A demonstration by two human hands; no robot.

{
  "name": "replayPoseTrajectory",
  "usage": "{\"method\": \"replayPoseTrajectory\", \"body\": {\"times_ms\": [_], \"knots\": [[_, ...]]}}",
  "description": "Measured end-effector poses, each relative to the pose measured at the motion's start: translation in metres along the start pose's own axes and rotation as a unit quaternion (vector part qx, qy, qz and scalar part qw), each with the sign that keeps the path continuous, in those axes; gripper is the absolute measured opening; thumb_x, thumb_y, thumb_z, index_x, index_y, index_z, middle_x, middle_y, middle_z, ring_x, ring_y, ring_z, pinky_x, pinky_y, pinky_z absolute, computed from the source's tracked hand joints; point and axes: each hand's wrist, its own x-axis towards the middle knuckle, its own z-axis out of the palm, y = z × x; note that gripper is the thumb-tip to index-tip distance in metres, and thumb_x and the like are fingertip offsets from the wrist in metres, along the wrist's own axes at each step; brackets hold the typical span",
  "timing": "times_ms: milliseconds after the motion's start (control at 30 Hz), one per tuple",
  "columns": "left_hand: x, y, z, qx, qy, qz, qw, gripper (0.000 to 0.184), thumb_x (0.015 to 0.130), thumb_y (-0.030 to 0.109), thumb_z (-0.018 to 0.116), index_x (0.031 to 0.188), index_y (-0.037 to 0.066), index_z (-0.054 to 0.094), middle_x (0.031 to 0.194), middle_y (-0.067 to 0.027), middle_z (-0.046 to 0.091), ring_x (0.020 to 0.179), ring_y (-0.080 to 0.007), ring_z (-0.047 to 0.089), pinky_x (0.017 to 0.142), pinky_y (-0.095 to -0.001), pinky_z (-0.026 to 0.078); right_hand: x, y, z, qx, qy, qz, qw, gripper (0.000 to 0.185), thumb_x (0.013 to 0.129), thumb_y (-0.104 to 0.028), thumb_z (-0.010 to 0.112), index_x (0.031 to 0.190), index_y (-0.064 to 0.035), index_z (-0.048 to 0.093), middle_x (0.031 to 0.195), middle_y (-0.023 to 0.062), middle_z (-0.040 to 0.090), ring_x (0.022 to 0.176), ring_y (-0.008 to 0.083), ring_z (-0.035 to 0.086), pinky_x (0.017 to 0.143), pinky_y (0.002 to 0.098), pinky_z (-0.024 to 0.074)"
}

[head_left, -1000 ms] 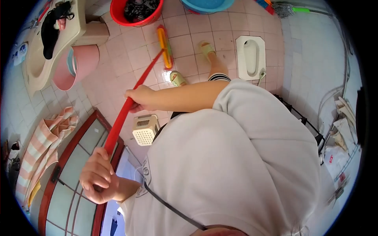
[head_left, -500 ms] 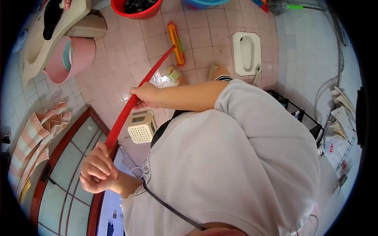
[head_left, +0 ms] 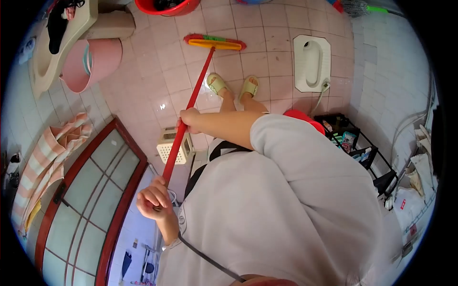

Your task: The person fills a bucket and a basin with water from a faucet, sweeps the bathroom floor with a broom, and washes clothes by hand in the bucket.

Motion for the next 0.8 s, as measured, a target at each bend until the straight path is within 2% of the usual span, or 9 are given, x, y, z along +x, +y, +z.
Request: {"method": "replayPoseTrajectory", "body": {"times_ms": [67,333,367,567,667,700,733,767,800], "knots": [[-0.014,-0.004,0.001,0.008,0.059,-0.031,0.998,0.042,0.085,0.023,0.025,0.045,0.014,0.03,0.033,-0.0032,0.036,0.034,-0.0154,0.029,0.063,-0.0328,0.033,-0.007,0.005,-0.005,0.001,0.023,0.033,0.999,0.01,0.084,-0.011,0.036,0.08,-0.0013,0.038,0.064,0.0083,0.041,0.051,0.0197,0.048,0.054,0.0408,0.0516],[-0.016,-0.007,0.013,0.0,0.03,-0.021,0.999,0.042,0.086,0.023,0.025,0.047,0.013,0.035,0.036,-0.0033,0.039,0.033,-0.0145,0.03,0.061,-0.0312,0.032,-0.013,-0.004,-0.015,-0.018,0.0,0.043,0.999,0.016,0.086,-0.013,0.038,0.096,-0.0023,0.035,0.073,0.0083,0.042,0.059,0.0205,0.052,0.053,0.043,0.0533],[-0.018,-0.007,0.012,-0.004,0.009,-0.016,1.0,0.04,0.086,0.025,0.026,0.049,0.013,0.036,0.036,-0.0028,0.039,0.034,-0.0145,0.031,0.061,-0.032,0.032,-0.022,-0.006,-0.013,-0.023,0.02,0.02,0.999,0.01,0.083,-0.011,0.039,0.083,-0.0004,0.038,0.068,0.0088,0.044,0.055,0.02,0.051,0.056,0.0413,0.0533],[-0.014,0.028,0.06,0.069,-0.085,0.079,0.991,0.041,0.083,0.039,0.03,0.053,0.011,0.038,0.04,0.0004,0.04,0.039,-0.0135,0.033,0.062,-0.0333,0.028,-0.064,-0.018,0.006,-0.09,-0.017,-0.047,0.995,0.013,0.08,-0.004,0.041,0.093,0.0,0.04,0.07,0.0108,0.048,0.048,0.0195,0.05,0.049,0.0374,0.0513],[-0.015,0.037,0.073,0.151,-0.12,0.149,0.97,0.044,0.078,0.051,0.039,0.076,0.008,0.047,0.076,-0.0111,0.053,0.072,-0.0199,0.047,0.079,-0.0409,0.031,-0.068,-0.022,0.032,-0.117,-0.033,-0.066,0.99,0.021,0.079,-0.004,0.042,0.099,-0.0002,0.04,0.07,0.0112,0.048,0.049,0.0197,0.051,0.046,0.0348,0.0489],[-0.013,0.034,0.082,0.15,-0.123,0.151,0.969,0.044,0.078,0.051,0.039,0.076,0.008,0.047,0.076,-0.0111,0.053,0.072,-0.0199,0.047,0.079,-0.0409,0.031,-0.058,-0.024,0.04,-0.117,-0.027,-0.072,0.99,0.022,0.079,-0.004,0.042,0.101,-0.0003,0.041,0.071,0.0108,0.048,0.049,0.0196,0.051,0.046,0.034,0.0483],[-0.011,0.03,0.093,0.169,-0.073,0.145,0.972,0.047,0.076,0.053,0.044,0.089,0.008,0.045,0.092,-0.0143,0.048,0.086,-0.0243,0.044,0.084,-0.0444,0.029,-0.052,-0.029,0.045,-0.115,-0.021,-0.078,0.99,0.024,0.079,-0.004,0.041,0.103,-0.0003,0.041,0.073,0.0105,0.049,0.05,0.0196,0.051,0.045,0.0332,0.0477],[-0.009,0.026,0.1,0.188,-0.026,0.138,0.972,0.055,0.073,0.054,0.048,0.102,0.007,0.044,0.108,-0.0175,0.043,0.099,-0.0287,0.042,0.09,-0.0479,0.027,-0.045,-0.038,0.047,-0.118,0.013,-0.087,0.989,0.022,0.077,-0.003,0.042,0.099,0.0001,0.047,0.069,0.0098,0.05,0.049,0.0198,0.051,0.045,0.0337,0.0459],[-0.005,0.024,0.079,0.181,-0.109,0.113,0.971,0.063,0.071,0.05,0.055,0.115,0.009,0.039,0.12,-0.0182,0.034,0.111,-0.0309,0.035,0.093,-0.049,0.026,0.003,-0.048,0.037,-0.261,-0.029,-0.134,0.956,0.004,0.075,-0.003,0.045,0.074,0.0002,0.045,0.056,0.009,0.046,0.045,0.0194,0.049,0.04,0.0338,0.0427]]}}
